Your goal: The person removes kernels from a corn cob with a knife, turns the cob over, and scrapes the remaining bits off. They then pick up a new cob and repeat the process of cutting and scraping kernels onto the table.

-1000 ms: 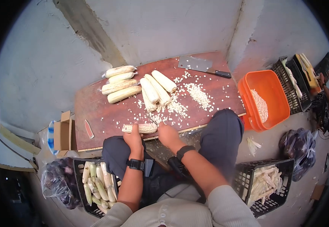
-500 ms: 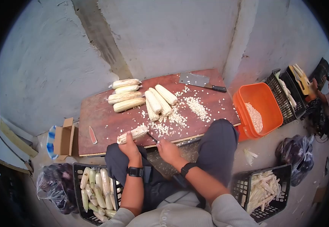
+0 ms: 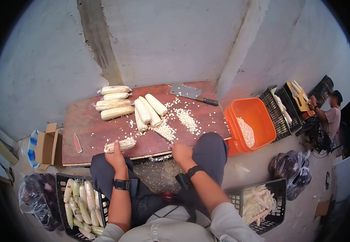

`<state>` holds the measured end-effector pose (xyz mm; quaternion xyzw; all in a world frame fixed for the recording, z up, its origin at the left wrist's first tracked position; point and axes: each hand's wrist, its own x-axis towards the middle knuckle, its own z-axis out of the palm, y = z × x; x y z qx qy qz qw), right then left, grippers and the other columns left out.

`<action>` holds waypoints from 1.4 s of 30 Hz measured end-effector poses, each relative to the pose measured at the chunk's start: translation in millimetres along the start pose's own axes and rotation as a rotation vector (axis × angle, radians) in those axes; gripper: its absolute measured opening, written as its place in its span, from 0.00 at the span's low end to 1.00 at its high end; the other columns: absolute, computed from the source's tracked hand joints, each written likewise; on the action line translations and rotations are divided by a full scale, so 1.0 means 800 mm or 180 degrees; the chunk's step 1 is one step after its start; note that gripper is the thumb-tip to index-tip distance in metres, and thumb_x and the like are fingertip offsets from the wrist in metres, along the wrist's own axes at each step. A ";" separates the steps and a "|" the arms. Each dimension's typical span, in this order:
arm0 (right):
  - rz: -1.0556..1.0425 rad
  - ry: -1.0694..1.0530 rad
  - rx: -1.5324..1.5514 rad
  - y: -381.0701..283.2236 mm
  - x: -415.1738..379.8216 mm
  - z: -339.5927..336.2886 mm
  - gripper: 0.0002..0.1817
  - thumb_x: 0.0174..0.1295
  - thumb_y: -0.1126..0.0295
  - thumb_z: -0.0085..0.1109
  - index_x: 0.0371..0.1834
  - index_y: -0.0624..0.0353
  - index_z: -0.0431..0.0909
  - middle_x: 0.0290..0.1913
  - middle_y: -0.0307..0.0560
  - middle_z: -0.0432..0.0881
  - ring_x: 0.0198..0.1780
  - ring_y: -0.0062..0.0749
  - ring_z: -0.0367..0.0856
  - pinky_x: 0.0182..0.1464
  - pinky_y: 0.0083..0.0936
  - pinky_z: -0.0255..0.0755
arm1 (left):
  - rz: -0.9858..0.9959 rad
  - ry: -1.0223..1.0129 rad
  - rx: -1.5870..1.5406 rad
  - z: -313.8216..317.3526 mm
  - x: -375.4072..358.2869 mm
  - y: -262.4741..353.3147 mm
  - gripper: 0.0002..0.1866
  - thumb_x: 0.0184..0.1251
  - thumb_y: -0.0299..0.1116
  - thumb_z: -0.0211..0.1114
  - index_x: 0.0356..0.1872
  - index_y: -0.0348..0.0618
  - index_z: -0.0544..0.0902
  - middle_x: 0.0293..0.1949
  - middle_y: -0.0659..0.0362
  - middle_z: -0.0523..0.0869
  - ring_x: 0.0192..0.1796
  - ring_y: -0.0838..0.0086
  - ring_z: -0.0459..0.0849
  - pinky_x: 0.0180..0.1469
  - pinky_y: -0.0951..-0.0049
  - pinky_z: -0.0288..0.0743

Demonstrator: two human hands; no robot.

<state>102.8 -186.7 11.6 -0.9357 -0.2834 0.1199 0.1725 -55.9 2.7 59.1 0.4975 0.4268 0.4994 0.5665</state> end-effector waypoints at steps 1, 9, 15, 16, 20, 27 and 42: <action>0.0068 0.0067 -0.0095 0.007 0.003 -0.006 0.16 0.67 0.56 0.50 0.36 0.59 0.76 0.31 0.59 0.83 0.36 0.57 0.82 0.39 0.49 0.73 | -0.0021 -0.0033 0.0028 0.001 0.001 -0.001 0.12 0.61 0.32 0.69 0.31 0.31 0.80 0.27 0.58 0.83 0.23 0.79 0.78 0.22 0.78 0.70; -0.0258 -0.0060 0.0683 -0.013 -0.030 -0.002 0.16 0.66 0.57 0.52 0.36 0.62 0.75 0.33 0.61 0.82 0.37 0.59 0.80 0.40 0.48 0.72 | -0.0651 -0.0327 -0.0202 0.019 -0.002 -0.003 0.09 0.64 0.37 0.68 0.32 0.42 0.80 0.25 0.64 0.81 0.21 0.85 0.74 0.20 0.84 0.66; -0.0323 -0.0154 0.1122 -0.019 -0.053 0.013 0.16 0.66 0.58 0.53 0.38 0.62 0.75 0.33 0.59 0.82 0.39 0.57 0.81 0.41 0.46 0.73 | -0.0781 -0.0481 -0.0170 0.017 -0.006 -0.005 0.11 0.64 0.40 0.68 0.31 0.45 0.79 0.22 0.67 0.79 0.18 0.86 0.73 0.19 0.84 0.62; -0.0289 -0.0209 0.1039 -0.018 -0.053 0.008 0.16 0.66 0.58 0.53 0.38 0.62 0.75 0.33 0.58 0.82 0.39 0.57 0.81 0.41 0.46 0.73 | -0.0806 -0.0510 -0.0198 0.017 -0.006 -0.004 0.11 0.64 0.40 0.68 0.31 0.46 0.79 0.22 0.67 0.79 0.18 0.86 0.73 0.19 0.84 0.62; -0.0056 -0.0068 0.0726 0.009 -0.041 0.001 0.15 0.66 0.59 0.52 0.37 0.63 0.75 0.34 0.59 0.83 0.39 0.57 0.81 0.41 0.46 0.73 | -0.0859 -0.0587 -0.0259 0.019 -0.006 -0.008 0.11 0.65 0.41 0.66 0.31 0.47 0.78 0.20 0.68 0.77 0.17 0.86 0.72 0.19 0.85 0.62; 0.0063 0.0408 0.1056 0.007 -0.042 -0.026 0.15 0.68 0.60 0.49 0.36 0.63 0.75 0.33 0.61 0.82 0.37 0.58 0.81 0.40 0.49 0.73 | -0.0981 -0.0934 -0.0509 0.022 -0.009 -0.010 0.11 0.66 0.39 0.66 0.34 0.44 0.79 0.25 0.66 0.79 0.21 0.85 0.73 0.22 0.83 0.66; -0.0593 -0.0097 0.1704 -0.071 -0.076 -0.028 0.12 0.67 0.62 0.50 0.45 0.60 0.70 0.34 0.59 0.82 0.37 0.57 0.81 0.38 0.47 0.72 | -0.0640 -0.1433 0.0584 0.033 -0.017 -0.027 0.16 0.67 0.40 0.64 0.47 0.41 0.73 0.29 0.64 0.77 0.23 0.85 0.73 0.23 0.83 0.73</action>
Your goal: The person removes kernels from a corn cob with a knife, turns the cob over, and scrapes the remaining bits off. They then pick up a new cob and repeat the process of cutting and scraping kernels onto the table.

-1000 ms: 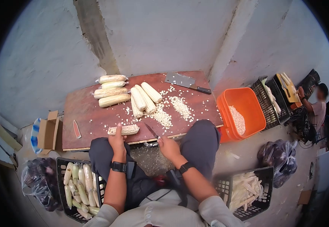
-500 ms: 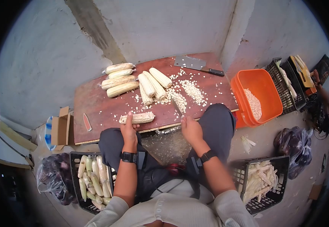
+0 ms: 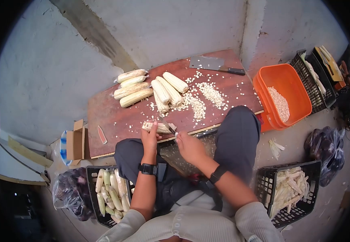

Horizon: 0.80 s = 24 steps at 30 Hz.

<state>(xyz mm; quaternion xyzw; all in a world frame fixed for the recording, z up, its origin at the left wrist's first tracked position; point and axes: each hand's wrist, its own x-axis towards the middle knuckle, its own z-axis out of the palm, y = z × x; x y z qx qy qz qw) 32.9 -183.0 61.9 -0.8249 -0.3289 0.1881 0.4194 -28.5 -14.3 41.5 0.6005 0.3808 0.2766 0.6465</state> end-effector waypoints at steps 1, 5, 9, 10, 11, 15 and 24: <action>0.0033 -0.0017 -0.0030 0.005 0.003 0.008 0.12 0.67 0.63 0.51 0.45 0.61 0.70 0.34 0.59 0.82 0.37 0.57 0.81 0.38 0.46 0.73 | 0.0217 -0.0052 0.0093 0.000 -0.002 -0.004 0.18 0.66 0.38 0.65 0.50 0.40 0.72 0.32 0.63 0.78 0.24 0.85 0.73 0.24 0.82 0.73; 0.0115 -0.0024 -0.0082 0.000 0.004 0.010 0.12 0.67 0.65 0.52 0.46 0.62 0.70 0.35 0.59 0.83 0.38 0.57 0.82 0.38 0.45 0.73 | 0.0652 -0.0169 0.0112 -0.006 -0.001 -0.013 0.24 0.61 0.32 0.69 0.55 0.31 0.72 0.43 0.56 0.74 0.32 0.78 0.79 0.28 0.80 0.76; 0.0065 0.0172 0.0083 -0.006 0.003 0.006 0.11 0.68 0.65 0.49 0.43 0.61 0.70 0.35 0.61 0.81 0.37 0.60 0.80 0.38 0.49 0.71 | 0.1746 0.0040 0.1290 -0.007 -0.014 0.010 0.22 0.58 0.33 0.72 0.50 0.34 0.77 0.40 0.56 0.73 0.29 0.78 0.76 0.30 0.78 0.73; 0.0017 0.0250 0.0100 -0.013 0.003 -0.001 0.11 0.68 0.65 0.49 0.44 0.61 0.70 0.35 0.60 0.81 0.37 0.59 0.80 0.38 0.49 0.72 | 0.1756 0.0052 0.1299 -0.006 -0.016 0.016 0.21 0.57 0.33 0.73 0.48 0.35 0.77 0.39 0.56 0.73 0.29 0.78 0.76 0.31 0.78 0.72; -0.0034 0.0322 0.0113 -0.021 0.003 -0.007 0.11 0.67 0.64 0.49 0.44 0.61 0.70 0.35 0.60 0.81 0.37 0.59 0.80 0.38 0.48 0.72 | 0.1765 0.0071 0.1305 -0.005 -0.018 0.021 0.21 0.56 0.33 0.74 0.47 0.35 0.78 0.39 0.56 0.73 0.28 0.78 0.76 0.31 0.78 0.71; -0.0463 0.0594 0.0115 -0.043 0.005 -0.020 0.11 0.68 0.63 0.50 0.45 0.58 0.71 0.36 0.58 0.82 0.36 0.58 0.80 0.37 0.47 0.73 | 0.1883 0.0093 0.1252 -0.004 -0.022 0.030 0.20 0.53 0.32 0.76 0.44 0.35 0.79 0.37 0.57 0.74 0.27 0.78 0.75 0.31 0.78 0.71; -0.0670 0.0429 -0.0475 -0.062 0.008 -0.029 0.09 0.68 0.63 0.50 0.43 0.56 0.71 0.31 0.56 0.81 0.31 0.56 0.80 0.32 0.47 0.72 | 0.1760 0.0083 0.1027 -0.005 -0.023 0.028 0.23 0.48 0.34 0.79 0.43 0.35 0.79 0.36 0.57 0.75 0.26 0.78 0.73 0.31 0.78 0.69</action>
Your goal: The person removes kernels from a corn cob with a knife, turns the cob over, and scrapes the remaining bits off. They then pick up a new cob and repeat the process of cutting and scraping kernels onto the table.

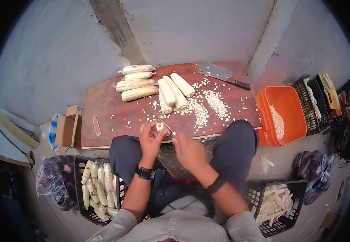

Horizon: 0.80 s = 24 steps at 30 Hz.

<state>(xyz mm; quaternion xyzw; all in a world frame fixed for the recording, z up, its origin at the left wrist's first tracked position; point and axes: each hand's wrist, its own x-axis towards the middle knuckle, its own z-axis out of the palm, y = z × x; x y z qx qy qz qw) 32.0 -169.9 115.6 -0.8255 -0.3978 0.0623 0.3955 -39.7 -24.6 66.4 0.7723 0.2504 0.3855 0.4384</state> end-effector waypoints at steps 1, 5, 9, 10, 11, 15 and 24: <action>-0.0045 0.0019 0.0004 0.001 0.000 0.001 0.09 0.68 0.63 0.50 0.43 0.56 0.71 0.31 0.56 0.81 0.30 0.56 0.80 0.32 0.47 0.72 | -0.0005 -0.0005 0.0026 -0.001 -0.001 -0.001 0.23 0.48 0.34 0.79 0.42 0.36 0.79 0.36 0.57 0.75 0.26 0.78 0.73 0.31 0.77 0.69; 0.0014 -0.0191 -0.0206 -0.003 0.000 -0.006 0.09 0.68 0.62 0.50 0.42 0.56 0.72 0.29 0.55 0.80 0.30 0.55 0.80 0.31 0.47 0.72 | 0.0010 0.0011 0.0094 0.000 -0.001 -0.001 0.23 0.47 0.35 0.79 0.41 0.37 0.79 0.36 0.57 0.75 0.25 0.77 0.73 0.30 0.77 0.69; -0.0027 -0.0180 -0.0401 -0.005 -0.003 -0.010 0.09 0.68 0.62 0.50 0.40 0.56 0.72 0.27 0.55 0.80 0.29 0.54 0.80 0.31 0.47 0.72 | 0.0026 -0.0036 0.0106 -0.003 0.001 0.003 0.22 0.47 0.35 0.79 0.41 0.37 0.79 0.36 0.57 0.75 0.25 0.78 0.72 0.30 0.77 0.69; -0.0015 -0.0221 -0.0485 -0.007 -0.003 -0.013 0.09 0.68 0.62 0.50 0.40 0.56 0.72 0.27 0.54 0.80 0.28 0.54 0.80 0.30 0.46 0.72 | 0.0016 -0.0010 0.0120 -0.003 0.002 0.002 0.22 0.47 0.35 0.79 0.41 0.37 0.79 0.36 0.57 0.75 0.25 0.78 0.72 0.30 0.77 0.69; 0.0001 -0.0259 -0.0567 -0.008 -0.004 -0.015 0.09 0.68 0.62 0.50 0.39 0.56 0.72 0.26 0.54 0.80 0.28 0.53 0.80 0.30 0.46 0.72 | 0.0007 0.0012 0.0136 -0.003 0.002 0.001 0.22 0.47 0.34 0.79 0.41 0.37 0.79 0.36 0.58 0.75 0.25 0.78 0.72 0.30 0.77 0.69; 0.0019 -0.0426 -0.0729 -0.002 -0.013 -0.014 0.10 0.68 0.62 0.49 0.37 0.57 0.71 0.23 0.53 0.79 0.24 0.52 0.79 0.27 0.45 0.72 | -0.0137 -0.0041 -0.0056 -0.004 0.002 0.001 0.21 0.49 0.32 0.78 0.42 0.37 0.80 0.38 0.58 0.75 0.25 0.79 0.73 0.30 0.79 0.70; 0.0218 -0.0704 -0.0893 0.000 -0.003 -0.018 0.12 0.69 0.62 0.49 0.35 0.60 0.69 0.19 0.53 0.78 0.21 0.50 0.79 0.24 0.44 0.71 | -0.0287 -0.0295 -0.0404 0.001 0.005 0.006 0.17 0.57 0.24 0.72 0.46 0.33 0.77 0.42 0.59 0.73 0.34 0.83 0.77 0.31 0.85 0.76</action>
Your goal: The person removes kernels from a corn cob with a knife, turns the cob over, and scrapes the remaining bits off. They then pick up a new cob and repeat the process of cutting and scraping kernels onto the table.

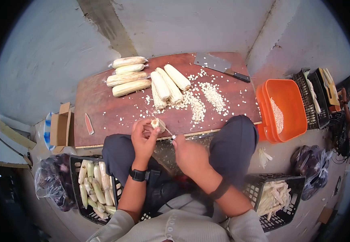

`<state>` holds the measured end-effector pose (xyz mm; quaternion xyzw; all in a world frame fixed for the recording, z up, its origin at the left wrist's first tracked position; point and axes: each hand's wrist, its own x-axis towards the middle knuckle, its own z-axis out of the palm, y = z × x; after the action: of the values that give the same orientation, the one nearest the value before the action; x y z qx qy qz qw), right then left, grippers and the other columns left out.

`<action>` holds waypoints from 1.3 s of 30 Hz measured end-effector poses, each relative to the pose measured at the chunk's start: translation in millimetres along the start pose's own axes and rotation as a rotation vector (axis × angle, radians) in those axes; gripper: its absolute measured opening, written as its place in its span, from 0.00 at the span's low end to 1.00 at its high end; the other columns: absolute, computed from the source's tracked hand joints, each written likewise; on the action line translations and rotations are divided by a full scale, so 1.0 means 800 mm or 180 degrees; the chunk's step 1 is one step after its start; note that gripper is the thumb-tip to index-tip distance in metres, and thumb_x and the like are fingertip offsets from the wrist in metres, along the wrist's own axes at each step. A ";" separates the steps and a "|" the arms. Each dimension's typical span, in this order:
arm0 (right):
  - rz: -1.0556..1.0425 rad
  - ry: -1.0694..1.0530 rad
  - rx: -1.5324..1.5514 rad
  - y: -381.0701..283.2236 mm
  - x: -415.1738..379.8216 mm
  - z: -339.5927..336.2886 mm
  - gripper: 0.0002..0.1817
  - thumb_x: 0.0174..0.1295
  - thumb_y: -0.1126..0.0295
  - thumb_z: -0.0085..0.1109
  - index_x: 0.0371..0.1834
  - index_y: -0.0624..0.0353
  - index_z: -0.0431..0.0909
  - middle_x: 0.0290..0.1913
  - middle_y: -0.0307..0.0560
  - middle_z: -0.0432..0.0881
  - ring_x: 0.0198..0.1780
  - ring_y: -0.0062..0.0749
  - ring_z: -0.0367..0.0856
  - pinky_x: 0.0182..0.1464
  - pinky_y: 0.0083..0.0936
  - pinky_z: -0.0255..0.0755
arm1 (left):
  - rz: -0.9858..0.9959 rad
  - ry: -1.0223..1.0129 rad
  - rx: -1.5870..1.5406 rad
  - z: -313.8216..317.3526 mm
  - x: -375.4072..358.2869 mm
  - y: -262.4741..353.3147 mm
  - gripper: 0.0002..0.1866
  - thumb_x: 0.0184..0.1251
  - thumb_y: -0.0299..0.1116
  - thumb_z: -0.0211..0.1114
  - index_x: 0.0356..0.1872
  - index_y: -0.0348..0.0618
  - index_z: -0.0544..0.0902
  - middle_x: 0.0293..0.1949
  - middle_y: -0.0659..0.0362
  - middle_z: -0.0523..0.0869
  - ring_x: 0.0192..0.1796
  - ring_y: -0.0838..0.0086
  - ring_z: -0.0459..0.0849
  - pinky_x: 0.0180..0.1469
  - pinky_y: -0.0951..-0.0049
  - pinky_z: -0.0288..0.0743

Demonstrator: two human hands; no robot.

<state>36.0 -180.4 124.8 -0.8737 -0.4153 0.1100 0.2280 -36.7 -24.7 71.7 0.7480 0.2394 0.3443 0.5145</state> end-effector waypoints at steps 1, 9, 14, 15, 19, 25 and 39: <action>-0.0017 -0.0028 0.0049 0.001 0.002 0.000 0.12 0.69 0.62 0.48 0.35 0.60 0.69 0.19 0.53 0.78 0.21 0.49 0.79 0.24 0.43 0.71 | -0.0004 0.0009 0.0033 0.000 0.000 0.002 0.17 0.57 0.24 0.71 0.46 0.33 0.77 0.42 0.59 0.73 0.34 0.83 0.77 0.31 0.85 0.76; -0.0096 -0.0173 0.0184 0.000 0.011 -0.011 0.10 0.67 0.65 0.51 0.35 0.60 0.67 0.17 0.53 0.76 0.20 0.50 0.78 0.22 0.43 0.71 | 0.0068 0.0067 0.0109 0.000 0.004 -0.004 0.16 0.58 0.24 0.70 0.46 0.33 0.77 0.43 0.58 0.74 0.33 0.82 0.76 0.32 0.84 0.73; -0.0244 0.0000 0.0398 -0.001 0.015 -0.014 0.11 0.66 0.65 0.53 0.34 0.60 0.67 0.17 0.51 0.76 0.20 0.47 0.79 0.22 0.41 0.71 | 0.0615 -0.0051 0.0689 -0.001 0.009 0.008 0.14 0.56 0.25 0.70 0.42 0.34 0.78 0.37 0.55 0.77 0.28 0.78 0.76 0.29 0.80 0.72; -0.0245 -0.0015 0.0374 0.001 0.016 -0.011 0.10 0.66 0.65 0.53 0.34 0.60 0.67 0.17 0.51 0.76 0.20 0.47 0.79 0.22 0.40 0.71 | 0.0642 -0.0041 0.0719 0.000 0.009 0.008 0.14 0.56 0.25 0.70 0.42 0.34 0.78 0.37 0.55 0.77 0.27 0.78 0.76 0.29 0.80 0.71; -0.0264 -0.0072 0.0289 0.004 0.021 0.001 0.09 0.66 0.66 0.52 0.35 0.61 0.67 0.18 0.50 0.77 0.21 0.47 0.79 0.23 0.39 0.71 | 0.0651 -0.0095 0.0709 0.001 0.008 0.004 0.14 0.57 0.27 0.70 0.42 0.33 0.77 0.38 0.55 0.77 0.28 0.78 0.75 0.30 0.80 0.71; -0.0098 -0.0269 0.0485 -0.003 0.043 0.007 0.08 0.62 0.70 0.50 0.37 0.64 0.68 0.22 0.54 0.80 0.26 0.50 0.82 0.26 0.41 0.73 | 0.0589 -0.0109 0.0743 0.002 0.007 0.004 0.14 0.56 0.26 0.70 0.41 0.34 0.77 0.37 0.55 0.78 0.27 0.78 0.75 0.29 0.80 0.71; 0.0150 0.0127 0.1958 0.005 0.056 0.041 0.13 0.68 0.64 0.50 0.35 0.65 0.70 0.30 0.62 0.80 0.36 0.58 0.80 0.38 0.48 0.71 | 0.0361 0.0256 0.0239 0.002 0.001 -0.016 0.15 0.61 0.25 0.66 0.48 0.34 0.75 0.46 0.56 0.73 0.31 0.81 0.75 0.31 0.82 0.73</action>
<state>54.4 -137.7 94.2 -0.7751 -0.3376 0.2186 0.4872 -35.0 -20.9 59.8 0.7646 0.2299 0.3934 0.4557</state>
